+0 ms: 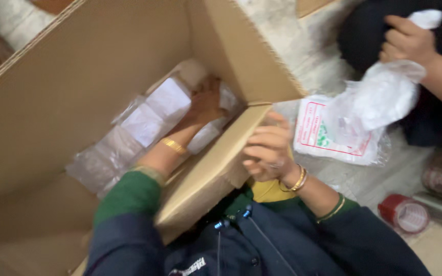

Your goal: The person sits on the floor and folds up an open cardboard box, shaping its flaps. They then pick up plastic-wrapped clear containers one at a time from the floor and arrange them in rows inside the box, filling it.

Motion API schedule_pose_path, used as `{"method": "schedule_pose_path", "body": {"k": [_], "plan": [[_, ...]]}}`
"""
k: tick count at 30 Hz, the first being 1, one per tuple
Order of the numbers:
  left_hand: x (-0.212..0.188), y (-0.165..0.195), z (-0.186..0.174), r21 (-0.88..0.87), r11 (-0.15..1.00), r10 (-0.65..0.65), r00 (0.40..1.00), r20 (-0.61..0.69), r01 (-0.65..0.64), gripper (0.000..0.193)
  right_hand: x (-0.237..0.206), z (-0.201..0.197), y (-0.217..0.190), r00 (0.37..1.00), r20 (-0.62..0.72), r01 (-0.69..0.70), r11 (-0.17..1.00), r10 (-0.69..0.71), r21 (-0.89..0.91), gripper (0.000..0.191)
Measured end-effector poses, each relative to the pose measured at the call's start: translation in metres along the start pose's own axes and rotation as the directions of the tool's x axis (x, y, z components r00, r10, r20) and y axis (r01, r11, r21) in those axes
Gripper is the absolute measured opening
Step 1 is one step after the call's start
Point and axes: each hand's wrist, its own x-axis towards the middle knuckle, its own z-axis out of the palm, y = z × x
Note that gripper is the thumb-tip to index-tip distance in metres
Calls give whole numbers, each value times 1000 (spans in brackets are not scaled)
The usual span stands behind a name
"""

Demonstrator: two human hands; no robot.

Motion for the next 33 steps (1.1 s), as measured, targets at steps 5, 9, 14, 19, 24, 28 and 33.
{"method": "schedule_pose_path", "body": {"k": [5, 9, 14, 19, 24, 28, 33], "plan": [[-67, -13, -76, -75, 982, 151, 957, -249, -175, 68, -5, -34, 70, 822, 12, -568, 820, 570, -62, 33], [-111, -3, -136, -221, 969, 39, 949, -312, -112, 68, -28, 13, 156, 718, 605, -265, 939, 343, -218, 57], [-148, 10, -173, -356, 930, -68, 911, -407, -90, 59, -49, 81, 182, 419, 522, -730, 618, 743, -293, 59], [-168, 21, -194, -271, 921, 78, 814, -575, -280, 50, -49, 29, 170, 716, 256, -526, 743, 650, -414, 78], [-191, 72, -211, -2, 872, 334, 598, -728, -489, 52, -37, -79, 102, 743, -266, -548, 787, 614, 283, 80], [-206, 143, -213, 276, 677, 673, 421, -609, -683, 55, -7, -111, 27, 836, -480, -223, 964, 267, 148, 71], [-217, 171, -218, 382, 702, 700, 487, -522, -601, 76, 39, -76, -20, 966, -250, 70, 997, -61, 26, 60]]}}
